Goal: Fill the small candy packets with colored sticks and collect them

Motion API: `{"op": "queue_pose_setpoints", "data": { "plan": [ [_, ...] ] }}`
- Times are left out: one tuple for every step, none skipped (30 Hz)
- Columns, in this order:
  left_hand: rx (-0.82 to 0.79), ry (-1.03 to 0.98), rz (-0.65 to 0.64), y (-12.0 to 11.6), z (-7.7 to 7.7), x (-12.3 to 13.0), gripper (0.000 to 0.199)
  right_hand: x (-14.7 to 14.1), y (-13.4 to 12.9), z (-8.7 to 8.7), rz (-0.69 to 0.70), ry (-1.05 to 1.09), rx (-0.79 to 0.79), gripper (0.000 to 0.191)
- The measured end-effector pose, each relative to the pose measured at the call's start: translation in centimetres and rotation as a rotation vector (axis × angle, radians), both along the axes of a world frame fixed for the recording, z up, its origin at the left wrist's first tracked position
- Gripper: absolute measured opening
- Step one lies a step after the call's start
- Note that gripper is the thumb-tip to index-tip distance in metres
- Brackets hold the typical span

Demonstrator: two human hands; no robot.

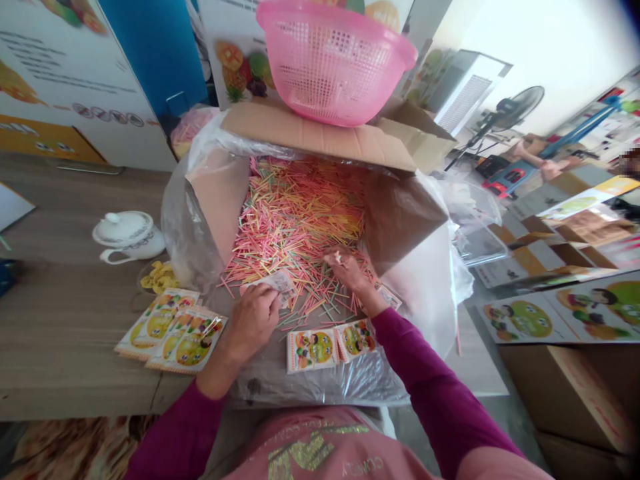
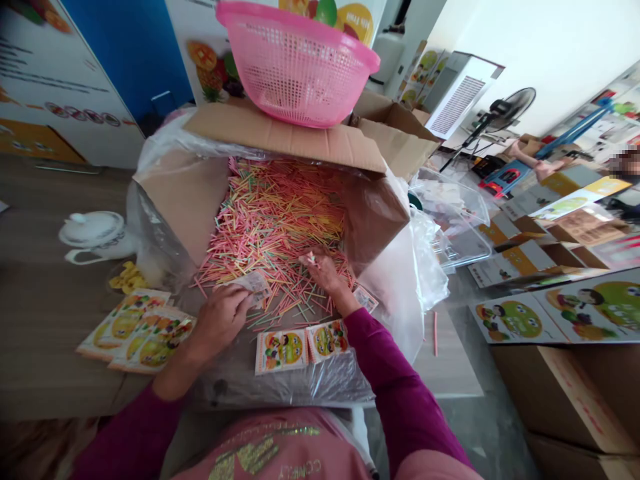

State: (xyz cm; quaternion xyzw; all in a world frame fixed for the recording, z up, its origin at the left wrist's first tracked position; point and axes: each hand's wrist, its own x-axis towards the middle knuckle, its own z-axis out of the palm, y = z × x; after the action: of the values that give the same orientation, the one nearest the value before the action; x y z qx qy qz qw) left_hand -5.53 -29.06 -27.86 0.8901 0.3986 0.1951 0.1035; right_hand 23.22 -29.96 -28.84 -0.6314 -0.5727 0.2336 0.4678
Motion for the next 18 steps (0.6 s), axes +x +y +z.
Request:
{"op": "queue_pose_setpoints", "data": {
  "plan": [
    [0.015, 0.042, -0.005, -0.2, 0.1, 0.1, 0.028, -0.1, 0.0, -0.4, -0.007, -0.086, -0.004, 0.027],
    [0.030, 0.081, -0.005, -0.4, 0.2, 0.2, 0.026, -0.3, -0.1, -0.6, -0.016, -0.133, 0.002, 0.026],
    [0.045, 0.111, 0.002, -0.5, 0.2, 0.3, 0.025, -0.4, -0.1, -0.7, -0.026, -0.129, 0.021, 0.026],
    [0.064, 0.127, 0.016, -0.6, 0.2, 0.4, 0.025, -0.6, -0.2, -0.6, -0.040, -0.091, 0.053, 0.028],
    [0.087, 0.129, 0.031, -0.6, 0.2, 0.4, 0.025, -0.7, -0.2, -0.3, -0.064, -0.039, 0.099, 0.030],
    [0.111, 0.122, 0.043, -0.6, 0.1, 0.4, 0.026, -0.9, -0.2, 0.1, -0.089, 0.027, 0.148, 0.032],
    [0.135, 0.115, 0.048, -0.5, 0.0, 0.4, 0.027, -1.1, -0.2, 0.6, -0.107, 0.105, 0.189, 0.034],
    [0.154, 0.113, 0.043, -0.5, -0.2, 0.4, 0.028, -1.3, -0.2, 1.2, -0.120, 0.193, 0.217, 0.035],
    [0.164, 0.122, 0.032, -0.5, -0.3, 0.3, 0.028, -1.6, -0.2, 1.8, -0.124, 0.291, 0.228, 0.035],
    [0.163, 0.139, 0.019, -0.5, -0.4, 0.2, 0.028, -1.9, -0.1, 2.4, -0.125, 0.399, 0.225, 0.036],
    [0.154, 0.160, 0.007, -0.6, -0.4, 0.2, 0.027, -2.2, 0.0, 2.8, -0.119, 0.511, 0.210, 0.037],
    [0.140, 0.181, 0.000, -0.7, -0.4, 0.1, 0.025, -2.5, 0.0, 3.2, -0.104, 0.617, 0.185, 0.038],
    [0.125, 0.198, 0.001, -0.8, -0.4, 0.1, 0.024, -2.8, 0.1, 3.4, -0.083, 0.704, 0.157, 0.041],
    [0.108, 0.210, 0.007, -0.8, -0.3, 0.1, 0.024, -3.1, 0.1, 3.4, -0.055, 0.765, 0.123, 0.044],
    [0.095, 0.214, 0.018, -0.8, -0.2, 0.1, 0.024, -3.4, 0.2, 3.3, -0.023, 0.801, 0.082, 0.045],
    [0.083, 0.209, 0.033, -0.7, -0.1, 0.1, 0.024, -3.7, 0.2, 3.2, 0.010, 0.821, 0.038, 0.047],
    [0.071, 0.192, 0.049, -0.5, -0.1, 0.0, 0.024, -4.0, 0.1, 2.9, 0.040, 0.831, -0.004, 0.049],
    [0.058, 0.161, 0.067, -0.2, -0.1, 0.0, 0.023, -4.3, 0.1, 2.7, 0.069, 0.839, -0.041, 0.054]
  ]
}}
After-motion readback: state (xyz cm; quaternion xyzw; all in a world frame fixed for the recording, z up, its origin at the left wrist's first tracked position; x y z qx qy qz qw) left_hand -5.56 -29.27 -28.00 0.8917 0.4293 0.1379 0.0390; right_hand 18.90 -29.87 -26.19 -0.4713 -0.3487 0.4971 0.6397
